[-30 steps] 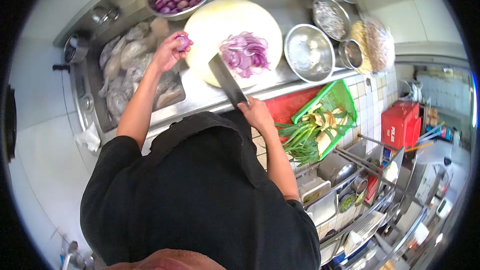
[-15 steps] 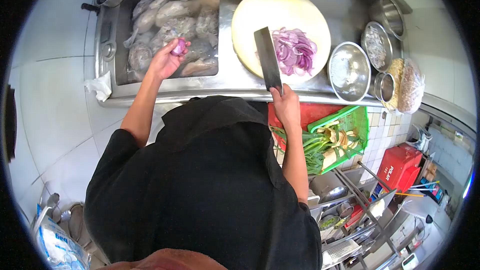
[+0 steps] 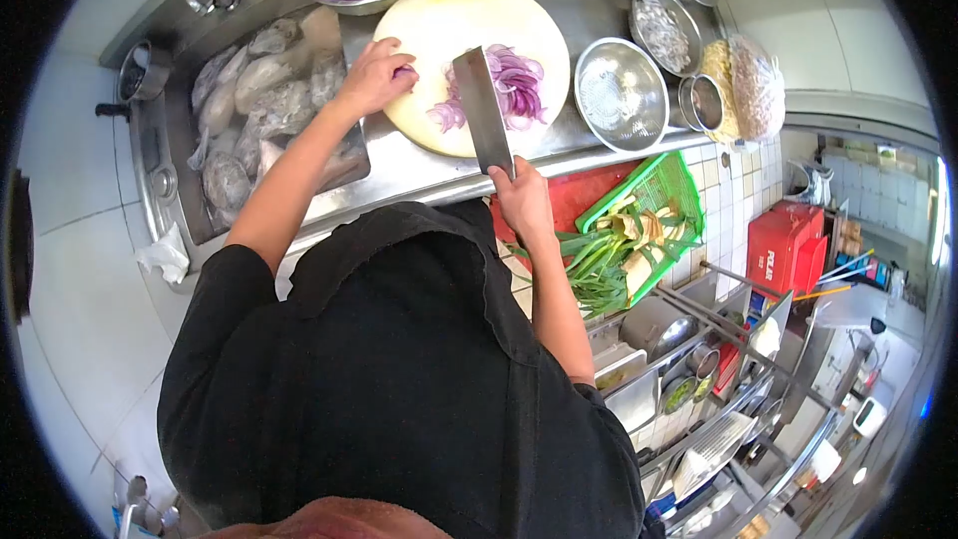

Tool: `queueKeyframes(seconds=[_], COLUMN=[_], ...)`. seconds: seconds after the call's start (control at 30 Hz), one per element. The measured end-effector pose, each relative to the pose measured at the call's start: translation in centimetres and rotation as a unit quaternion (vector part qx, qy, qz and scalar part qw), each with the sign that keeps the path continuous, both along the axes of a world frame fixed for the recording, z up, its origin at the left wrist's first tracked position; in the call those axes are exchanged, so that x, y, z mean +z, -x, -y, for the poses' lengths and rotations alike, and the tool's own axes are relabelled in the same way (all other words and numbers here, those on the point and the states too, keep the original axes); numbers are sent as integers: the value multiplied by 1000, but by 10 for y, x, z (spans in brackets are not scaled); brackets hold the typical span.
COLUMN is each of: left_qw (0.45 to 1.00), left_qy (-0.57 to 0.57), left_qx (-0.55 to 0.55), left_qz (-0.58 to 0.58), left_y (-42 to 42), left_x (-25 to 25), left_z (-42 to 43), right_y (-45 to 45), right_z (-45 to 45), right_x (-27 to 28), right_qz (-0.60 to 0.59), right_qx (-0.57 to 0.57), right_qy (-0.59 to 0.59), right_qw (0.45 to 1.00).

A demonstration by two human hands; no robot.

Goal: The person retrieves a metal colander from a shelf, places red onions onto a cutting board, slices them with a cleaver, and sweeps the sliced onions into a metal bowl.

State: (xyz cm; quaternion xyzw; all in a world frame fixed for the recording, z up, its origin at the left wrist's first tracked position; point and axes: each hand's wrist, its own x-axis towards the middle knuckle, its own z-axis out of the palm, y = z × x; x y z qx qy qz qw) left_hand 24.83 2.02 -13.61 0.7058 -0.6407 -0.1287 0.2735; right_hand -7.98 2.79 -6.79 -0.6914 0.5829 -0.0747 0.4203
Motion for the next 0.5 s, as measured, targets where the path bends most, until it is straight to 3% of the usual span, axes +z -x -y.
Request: queueKeyframes(seconds=[0.03, 0.17, 0.27, 0.37, 0.5], left_qw=[1000, 988, 984, 993, 989], left_qy=[24, -59, -118, -68, -19], left_qx=[-11, -140, -105, -80, 5], left_qz=[-15, 24, 78, 56, -144], left_y=[-3, -6, 5, 11, 3], left_x=[-3, 11, 14, 7, -9], left_z=[4, -2, 4, 9, 25], right_y=[3, 3, 5, 5, 9], right_z=[-3, -13, -15, -14, -16], right_x=[0, 6, 9, 16, 22], right_qz=[-1, -4, -14, -59, -85], right_qx=[3, -18, 8, 45, 100], right_qy=[14, -4, -2, -29, -28], right_qw=[1000, 1000, 1000, 997, 991])
